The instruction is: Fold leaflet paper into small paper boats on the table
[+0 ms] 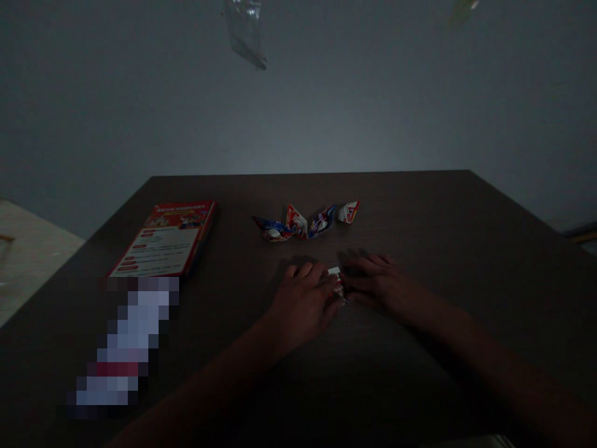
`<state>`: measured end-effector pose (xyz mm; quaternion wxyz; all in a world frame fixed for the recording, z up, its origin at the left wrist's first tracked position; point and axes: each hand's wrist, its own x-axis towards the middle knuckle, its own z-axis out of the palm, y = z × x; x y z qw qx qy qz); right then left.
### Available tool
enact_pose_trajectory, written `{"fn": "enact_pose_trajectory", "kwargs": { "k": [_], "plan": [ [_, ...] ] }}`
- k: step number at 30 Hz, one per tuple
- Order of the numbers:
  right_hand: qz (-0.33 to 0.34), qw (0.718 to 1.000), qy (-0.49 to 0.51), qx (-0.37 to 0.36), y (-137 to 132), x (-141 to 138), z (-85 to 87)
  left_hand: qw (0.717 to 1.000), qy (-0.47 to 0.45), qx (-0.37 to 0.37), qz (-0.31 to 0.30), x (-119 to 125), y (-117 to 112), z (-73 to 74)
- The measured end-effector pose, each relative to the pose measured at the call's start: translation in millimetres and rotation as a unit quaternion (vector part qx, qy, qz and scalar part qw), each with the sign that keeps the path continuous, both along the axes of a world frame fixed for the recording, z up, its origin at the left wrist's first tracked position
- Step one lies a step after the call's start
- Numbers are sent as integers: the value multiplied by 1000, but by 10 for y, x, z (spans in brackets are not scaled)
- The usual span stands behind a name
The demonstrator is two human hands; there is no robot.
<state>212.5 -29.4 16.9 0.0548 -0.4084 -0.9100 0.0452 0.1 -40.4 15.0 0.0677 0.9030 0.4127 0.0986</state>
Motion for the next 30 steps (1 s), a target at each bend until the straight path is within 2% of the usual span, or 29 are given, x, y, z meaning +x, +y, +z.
{"fn": "enact_pose_trajectory", "kwargs": {
  "k": [6, 12, 21, 30],
  "plan": [
    [4, 999, 33, -27, 19, 32, -3, 998, -15, -41, -42, -121, 117, 9],
    [-57, 994, 93, -14, 4, -64, -116, 993, -15, -78, -81, -211, 210, 24],
    [-113, 992, 44, 44, -116, -317, -47, 990, -19, -90, -105, -232, 262, 4],
    [-182, 981, 12, 72, -155, -508, -56, 994, -17, -53, -97, -173, 204, 11]
  ]
}}
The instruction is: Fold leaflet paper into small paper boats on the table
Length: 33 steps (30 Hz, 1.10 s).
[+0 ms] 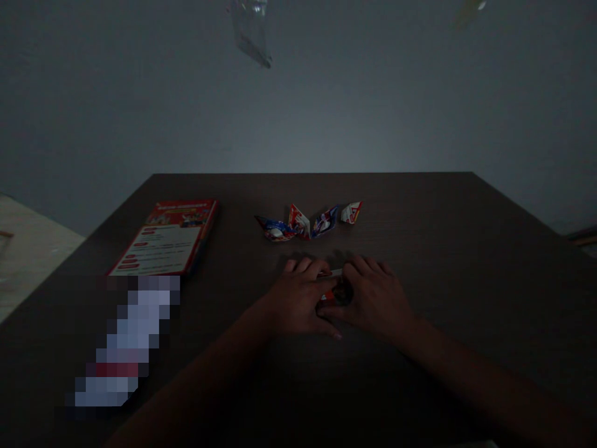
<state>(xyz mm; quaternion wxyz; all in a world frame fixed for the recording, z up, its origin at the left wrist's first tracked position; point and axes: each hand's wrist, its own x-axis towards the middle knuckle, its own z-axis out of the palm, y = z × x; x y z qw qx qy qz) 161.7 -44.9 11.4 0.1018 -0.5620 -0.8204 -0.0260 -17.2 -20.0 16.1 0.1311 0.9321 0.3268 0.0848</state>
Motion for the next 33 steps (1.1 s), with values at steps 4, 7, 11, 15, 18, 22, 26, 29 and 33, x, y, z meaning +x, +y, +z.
{"fn": "enact_pose_trajectory", "kwargs": {
  "k": [4, 7, 11, 15, 18, 22, 26, 29, 33],
  "plan": [
    [5, 1000, 3, -17, -11, 14, 31, 1000, 12, 11, 14, 13, -41, 25],
    [44, 998, 25, -35, -12, 88, 47, 1000, 20, 14, 16, -5, -68, 48],
    [125, 987, 70, -67, 32, 252, 43, 999, 41, 22, 15, -53, -68, 75],
    [177, 974, 114, -87, 113, 384, 26, 999, 42, 32, 14, -88, -34, 78],
    [189, 969, 130, -96, 151, 422, 23, 999, 22, 33, -1, -96, -2, 59],
    [200, 966, 138, -92, 162, 429, 20, 1000, 15, 26, -9, -90, 30, 35],
    [210, 964, 141, -84, 171, 431, -2, 999, 19, 29, 0, -76, 32, 44],
    [213, 964, 137, -87, 180, 435, -8, 1000, 10, 27, 0, -72, 21, 62],
    [211, 964, 127, -97, 182, 438, 6, 1000, -12, 12, -9, -84, 18, 72]
  ]
}}
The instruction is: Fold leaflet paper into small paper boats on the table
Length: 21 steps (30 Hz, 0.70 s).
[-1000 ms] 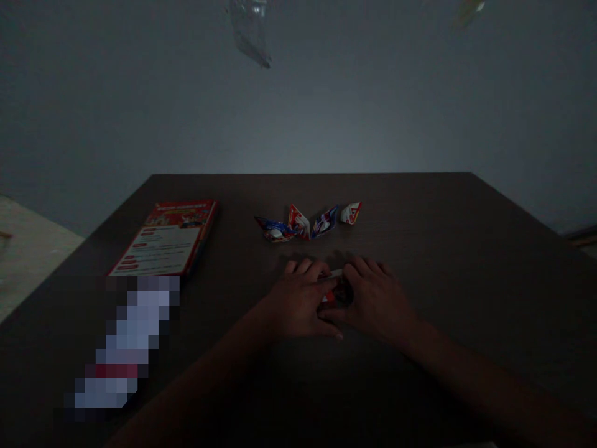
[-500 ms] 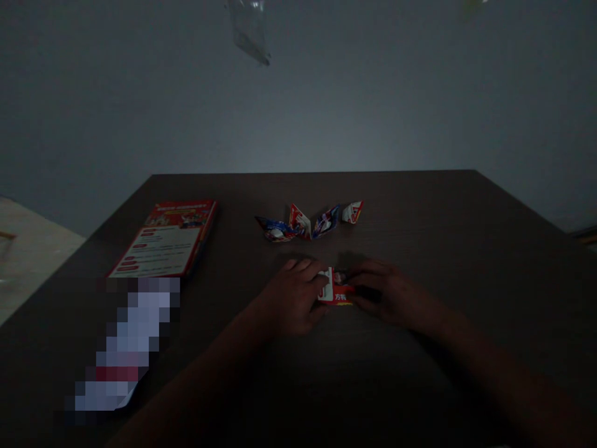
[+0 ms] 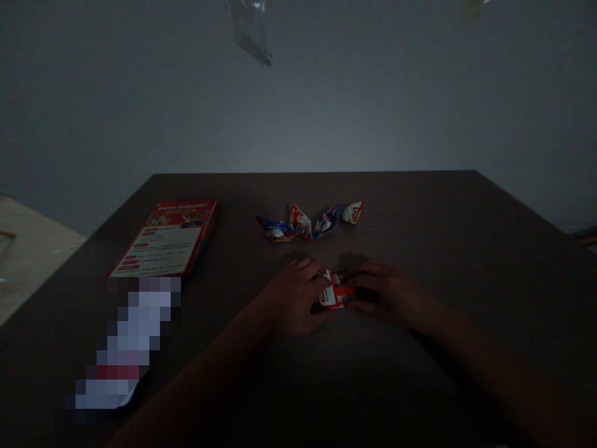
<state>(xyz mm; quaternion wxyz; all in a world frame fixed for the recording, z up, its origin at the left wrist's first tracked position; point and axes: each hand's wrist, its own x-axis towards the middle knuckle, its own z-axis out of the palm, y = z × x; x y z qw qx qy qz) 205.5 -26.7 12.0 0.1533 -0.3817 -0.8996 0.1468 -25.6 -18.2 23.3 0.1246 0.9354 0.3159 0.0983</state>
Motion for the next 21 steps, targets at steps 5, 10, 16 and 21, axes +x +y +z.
{"fn": "enact_pose_trajectory", "kwargs": {
  "k": [5, 10, 16, 21],
  "plan": [
    [1, 1000, 17, 3, 5, 4, -10, 1000, -20, -8, -6, -13, 19, -21],
    [2, 1000, 25, -3, 5, -1, 7, 1000, -9, 8, -11, -8, 29, -27],
    [1, 1000, 10, 2, -11, -20, 45, 1000, -4, 21, -6, 14, 32, -27],
    [10, 1000, -5, 22, -27, -12, 35, 1000, -12, 26, -9, 7, 39, -26]
  ]
}}
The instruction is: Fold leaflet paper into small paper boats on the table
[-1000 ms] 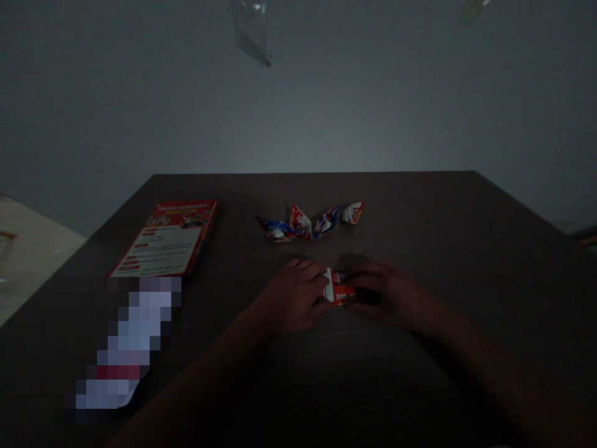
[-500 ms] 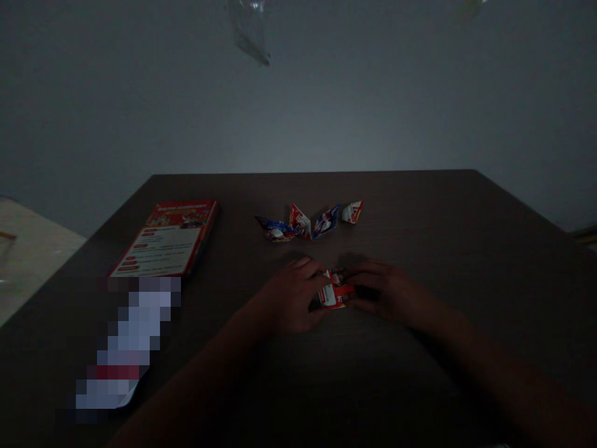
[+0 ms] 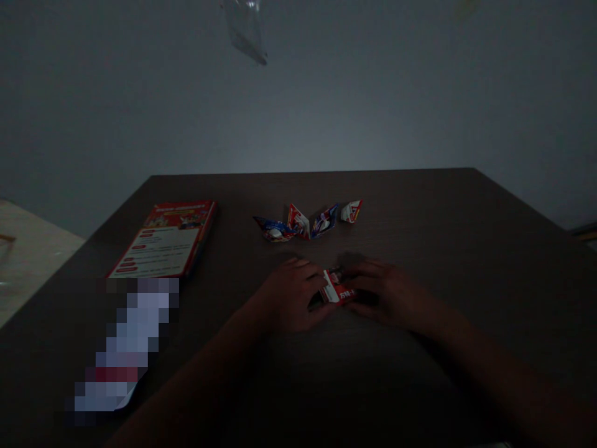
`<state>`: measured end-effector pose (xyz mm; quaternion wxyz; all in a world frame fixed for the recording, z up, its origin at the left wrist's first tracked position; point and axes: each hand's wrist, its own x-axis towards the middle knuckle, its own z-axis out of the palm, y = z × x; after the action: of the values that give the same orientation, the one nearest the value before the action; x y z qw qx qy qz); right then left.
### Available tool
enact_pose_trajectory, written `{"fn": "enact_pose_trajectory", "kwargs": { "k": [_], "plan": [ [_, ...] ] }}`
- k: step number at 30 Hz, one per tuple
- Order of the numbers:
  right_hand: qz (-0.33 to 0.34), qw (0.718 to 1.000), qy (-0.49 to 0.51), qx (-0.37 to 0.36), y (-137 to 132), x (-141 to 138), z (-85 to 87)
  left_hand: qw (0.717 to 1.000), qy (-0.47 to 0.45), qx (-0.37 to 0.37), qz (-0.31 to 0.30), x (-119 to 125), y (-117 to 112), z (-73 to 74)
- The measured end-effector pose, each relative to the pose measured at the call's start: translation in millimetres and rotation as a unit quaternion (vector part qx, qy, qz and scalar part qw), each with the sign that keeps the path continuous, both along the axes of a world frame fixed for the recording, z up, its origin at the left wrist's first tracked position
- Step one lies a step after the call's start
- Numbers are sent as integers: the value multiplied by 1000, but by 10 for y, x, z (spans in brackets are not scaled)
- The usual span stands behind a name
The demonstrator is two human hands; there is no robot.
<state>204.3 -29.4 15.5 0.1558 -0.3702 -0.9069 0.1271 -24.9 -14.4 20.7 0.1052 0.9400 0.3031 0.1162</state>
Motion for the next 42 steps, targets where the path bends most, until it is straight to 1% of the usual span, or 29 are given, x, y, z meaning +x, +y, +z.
{"fn": "enact_pose_trajectory", "kwargs": {
  "k": [5, 9, 12, 16, 25, 33, 37, 42],
  "plan": [
    [0, 1000, -4, 14, 0, 5, -6, 1000, 16, 7, -3, -18, 16, -8],
    [-7, 1000, -14, 17, 3, 0, -4, 998, 42, 37, 0, 14, 35, -57],
    [-26, 999, -25, 24, 10, 3, -12, 997, 55, 58, 13, 50, 45, -94],
    [-53, 998, -45, 9, 14, 3, -21, 996, 54, 66, 25, 68, 49, -118],
    [-59, 997, -46, -6, 5, -6, 1, 995, 71, 61, 38, 51, 62, -80],
    [-59, 997, -43, 9, 13, 10, -17, 995, 81, 51, 38, 36, 82, -82],
    [-72, 996, -42, 12, 15, 14, -23, 996, 66, 32, 57, 58, 88, -98],
    [-92, 995, -47, -2, 13, -7, -33, 994, 48, 12, 101, 82, 85, -127]
  ]
}}
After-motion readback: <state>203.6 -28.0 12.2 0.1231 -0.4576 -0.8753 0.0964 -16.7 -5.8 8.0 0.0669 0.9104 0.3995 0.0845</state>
